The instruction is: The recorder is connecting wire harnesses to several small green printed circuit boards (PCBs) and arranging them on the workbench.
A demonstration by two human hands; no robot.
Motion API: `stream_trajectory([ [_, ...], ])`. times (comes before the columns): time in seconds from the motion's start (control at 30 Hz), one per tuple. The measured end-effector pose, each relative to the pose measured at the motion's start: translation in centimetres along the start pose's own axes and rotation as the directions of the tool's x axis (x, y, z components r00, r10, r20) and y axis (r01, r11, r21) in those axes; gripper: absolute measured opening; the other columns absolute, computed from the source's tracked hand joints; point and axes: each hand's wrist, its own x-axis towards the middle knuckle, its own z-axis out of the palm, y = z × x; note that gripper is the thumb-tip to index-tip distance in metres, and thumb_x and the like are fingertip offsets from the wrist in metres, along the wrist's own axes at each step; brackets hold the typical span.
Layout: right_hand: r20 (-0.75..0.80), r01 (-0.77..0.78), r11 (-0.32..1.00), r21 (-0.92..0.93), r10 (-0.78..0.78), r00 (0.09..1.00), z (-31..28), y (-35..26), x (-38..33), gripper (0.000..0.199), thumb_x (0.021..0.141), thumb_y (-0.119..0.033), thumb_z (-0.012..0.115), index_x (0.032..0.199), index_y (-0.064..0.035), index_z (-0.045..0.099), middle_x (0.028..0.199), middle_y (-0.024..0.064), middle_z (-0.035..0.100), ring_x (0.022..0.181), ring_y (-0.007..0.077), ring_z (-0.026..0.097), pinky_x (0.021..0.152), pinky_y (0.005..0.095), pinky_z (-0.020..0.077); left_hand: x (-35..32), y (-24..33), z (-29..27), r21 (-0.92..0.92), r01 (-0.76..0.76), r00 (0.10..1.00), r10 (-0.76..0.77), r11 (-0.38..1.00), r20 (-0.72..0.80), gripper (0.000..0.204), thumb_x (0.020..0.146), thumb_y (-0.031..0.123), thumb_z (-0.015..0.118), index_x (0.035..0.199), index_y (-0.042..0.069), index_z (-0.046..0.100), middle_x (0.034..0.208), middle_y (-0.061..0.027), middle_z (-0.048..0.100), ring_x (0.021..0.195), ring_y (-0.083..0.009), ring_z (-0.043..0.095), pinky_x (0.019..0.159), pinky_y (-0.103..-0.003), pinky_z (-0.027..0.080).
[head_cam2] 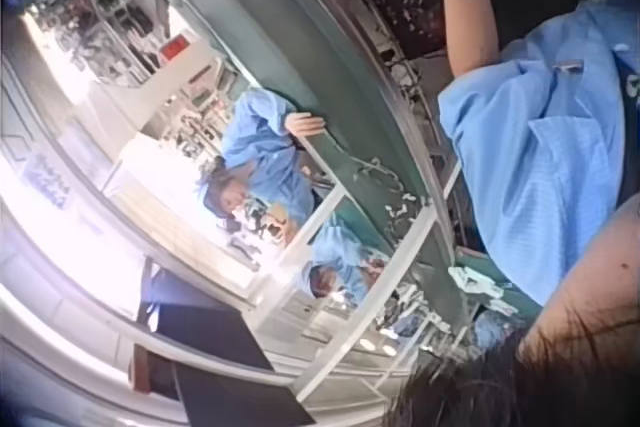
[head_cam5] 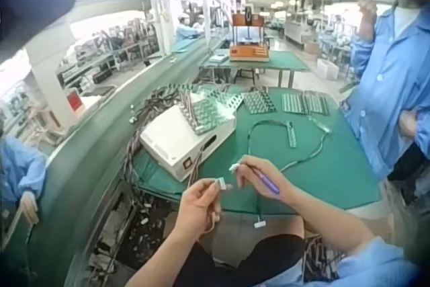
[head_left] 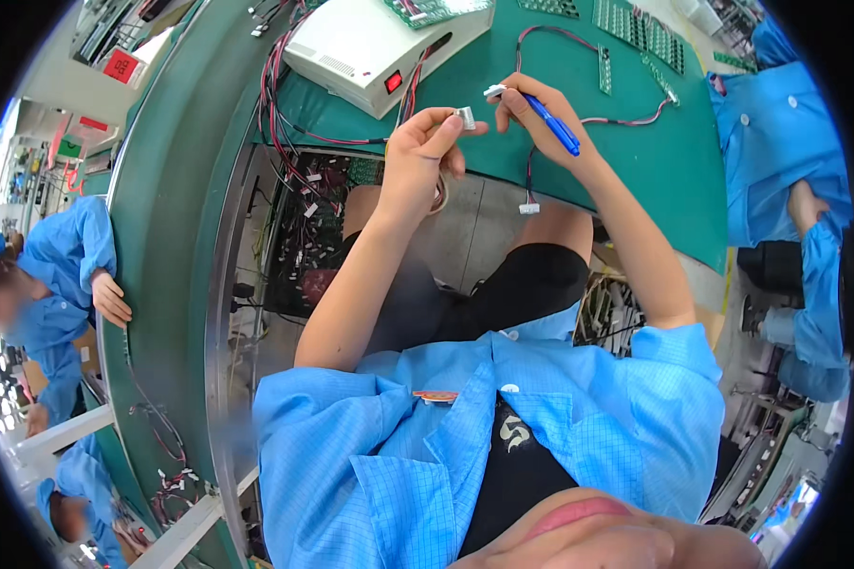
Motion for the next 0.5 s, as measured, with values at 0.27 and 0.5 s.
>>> stream_trajectory([
  [0.27, 0.037, -0.029, 0.997, 0.077, 0.026, 0.999, 0.2, 1.6, 0.1, 0.023, 0.102, -0.02, 0.049, 0.111, -0.0025, 0.062, 0.087, 0.0029, 0.066, 0.081, 0.0086, 0.055, 0.076, 0.0233, 0.0448, 2.1, -2.2, -1.5, -0.204, 0.033, 0.998, -0.022, 0.978, 0.055, 0.027, 0.098, 0.013, 0.059, 0.117, -0.006, 0.059, 0.094, -0.0114, 0.07, 0.067, -0.0108, 0.063, 0.063, -0.023, 0.052],
  [0.5, 0.02, -0.094, 0.995, 0.032, 0.094, 0.995, 1.4, 1.1, 0.1, 0.016, 0.1, -0.014, 0.055, 0.102, -0.0007, 0.062, 0.082, 0.0011, 0.06, 0.075, 0.0086, 0.054, 0.07, 0.0231, 0.0457, 2.2, -2.6, -0.9, -0.226, 0.017, 1.0, -0.012, 0.974, 0.021, 0.026, 0.097, 0.011, 0.059, 0.115, -0.007, 0.061, 0.094, -0.0116, 0.069, 0.073, -0.0135, 0.066, 0.07, -0.026, 0.057],
])
